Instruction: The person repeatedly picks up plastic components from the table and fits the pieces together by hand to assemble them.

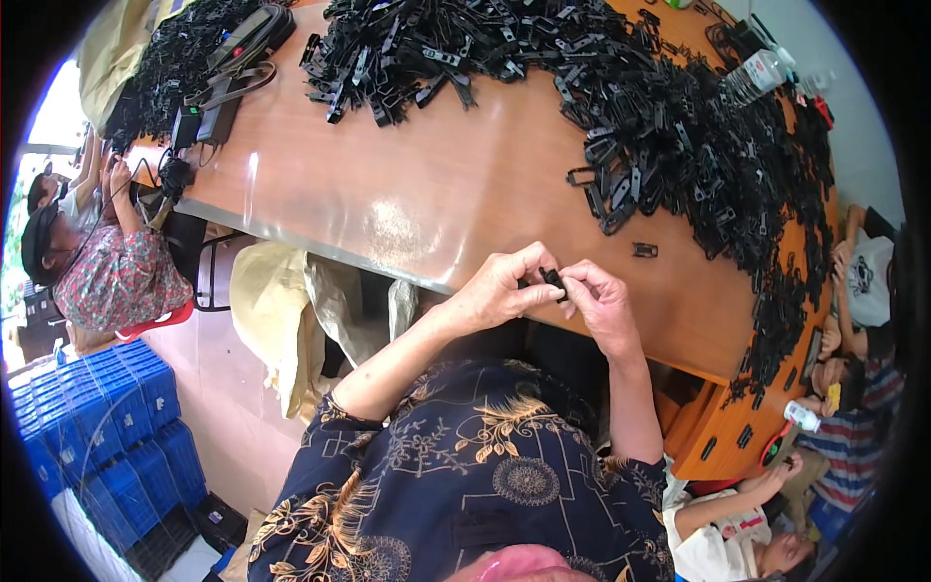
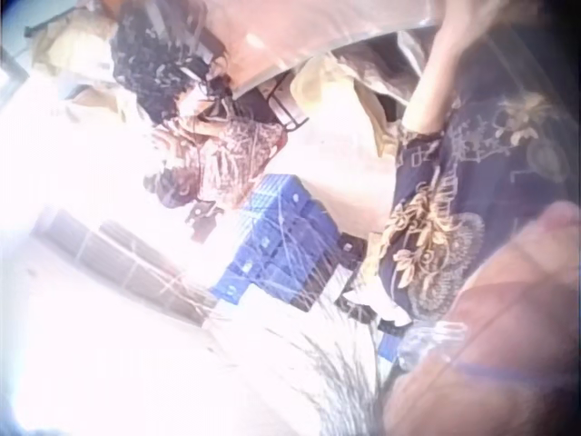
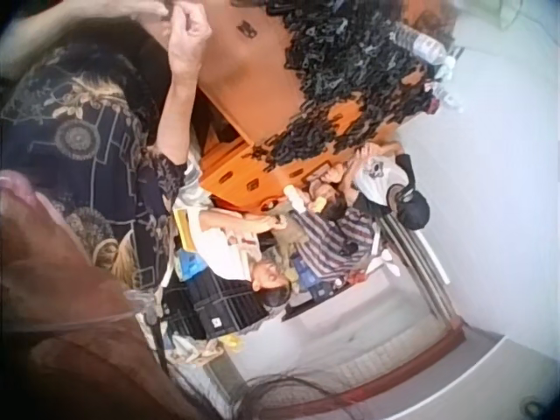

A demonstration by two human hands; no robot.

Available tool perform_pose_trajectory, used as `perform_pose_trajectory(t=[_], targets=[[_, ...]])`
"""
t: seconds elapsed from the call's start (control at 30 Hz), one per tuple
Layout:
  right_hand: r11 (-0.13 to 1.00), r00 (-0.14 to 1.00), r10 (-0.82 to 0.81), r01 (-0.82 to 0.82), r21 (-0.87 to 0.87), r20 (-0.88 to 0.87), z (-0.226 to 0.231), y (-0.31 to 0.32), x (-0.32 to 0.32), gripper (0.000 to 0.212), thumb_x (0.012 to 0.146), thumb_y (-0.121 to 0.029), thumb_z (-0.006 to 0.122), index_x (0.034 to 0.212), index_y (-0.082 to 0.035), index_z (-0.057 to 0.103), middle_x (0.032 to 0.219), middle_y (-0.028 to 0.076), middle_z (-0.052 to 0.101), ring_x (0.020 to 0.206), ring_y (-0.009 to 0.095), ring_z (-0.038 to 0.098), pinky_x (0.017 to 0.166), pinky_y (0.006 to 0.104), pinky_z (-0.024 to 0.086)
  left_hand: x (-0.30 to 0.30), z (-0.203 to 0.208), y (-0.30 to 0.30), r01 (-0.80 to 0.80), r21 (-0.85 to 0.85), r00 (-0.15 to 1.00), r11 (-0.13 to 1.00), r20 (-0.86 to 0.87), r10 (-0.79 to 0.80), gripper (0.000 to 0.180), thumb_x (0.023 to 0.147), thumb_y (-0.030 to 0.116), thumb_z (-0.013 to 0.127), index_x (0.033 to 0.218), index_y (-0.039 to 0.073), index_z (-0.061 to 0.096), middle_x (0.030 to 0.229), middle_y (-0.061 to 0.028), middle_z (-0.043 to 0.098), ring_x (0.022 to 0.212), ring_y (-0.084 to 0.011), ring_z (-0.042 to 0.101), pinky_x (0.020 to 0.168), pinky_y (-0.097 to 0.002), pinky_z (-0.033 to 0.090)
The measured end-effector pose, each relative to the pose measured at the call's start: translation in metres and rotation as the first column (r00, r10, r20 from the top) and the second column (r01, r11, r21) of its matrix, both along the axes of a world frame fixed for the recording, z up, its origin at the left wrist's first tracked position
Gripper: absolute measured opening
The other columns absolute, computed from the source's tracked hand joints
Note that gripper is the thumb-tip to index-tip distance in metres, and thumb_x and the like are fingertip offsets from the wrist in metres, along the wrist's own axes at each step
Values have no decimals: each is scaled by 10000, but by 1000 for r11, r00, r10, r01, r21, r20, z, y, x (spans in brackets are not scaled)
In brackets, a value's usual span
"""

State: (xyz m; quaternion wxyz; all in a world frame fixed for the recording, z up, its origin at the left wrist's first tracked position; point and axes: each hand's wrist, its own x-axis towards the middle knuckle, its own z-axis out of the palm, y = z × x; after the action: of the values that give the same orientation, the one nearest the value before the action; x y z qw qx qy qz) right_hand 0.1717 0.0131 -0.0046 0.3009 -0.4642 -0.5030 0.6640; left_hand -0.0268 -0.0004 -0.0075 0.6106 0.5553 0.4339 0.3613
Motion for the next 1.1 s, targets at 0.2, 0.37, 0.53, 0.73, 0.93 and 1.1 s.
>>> perform_pose_trajectory(t=[0.2,0.37,0.53,0.73,0.93,1.1], targets=[[999,999,38,-37,26,-37,-14,8,-17,261,966,-26,546,1215,33,595,1055,77,669,870,93,653,702,226,520,-11,-5,24,-133,-45,971,990,-207,121,216,887,174,687,1013,34,584,758,-66,649,680,-119,608,626,-292,497],[995,994,-83,78,63,75,-17,14,-28,262,927,26,581,1188,28,610,973,71,676,743,99,659,628,226,524,-25,8,59,-140,112,940,984,-296,167,200,900,202,660,969,25,599,816,-178,666,747,-337,670,672,-385,525],[911,977,-125,45,410,170,-26,2,-29,249,843,75,635,1085,17,632,882,101,650,667,134,653,595,247,513,-82,-3,156,-151,609,516,779,-624,587,334,872,233,667,1177,149,560,1020,-141,605,867,-365,638,711,-445,529],[890,967,-126,11,456,222,-20,-1,-30,287,809,77,649,1086,8,619,843,114,625,667,201,613,599,292,498,-106,-20,180,-52,585,381,810,-738,557,200,928,227,588,1079,99,561,988,-170,612,926,-380,612,769,-458,495],[872,980,-109,13,489,169,-21,3,-30,250,837,51,638,1080,-5,629,855,114,629,677,182,600,602,300,489,-103,-17,119,-287,611,639,738,-452,622,222,924,98,576,1130,44,513,904,-217,633,782,-411,620,666,-448,495],[985,996,-87,89,149,-16,-9,8,-19,176,944,-43,589,1108,-6,641,928,22,674,711,42,591,626,197,497,-71,8,56,-330,59,923,942,-189,335,206,948,122,620,1109,11,555,894,-70,675,557,-59,524,493,-204,436]])
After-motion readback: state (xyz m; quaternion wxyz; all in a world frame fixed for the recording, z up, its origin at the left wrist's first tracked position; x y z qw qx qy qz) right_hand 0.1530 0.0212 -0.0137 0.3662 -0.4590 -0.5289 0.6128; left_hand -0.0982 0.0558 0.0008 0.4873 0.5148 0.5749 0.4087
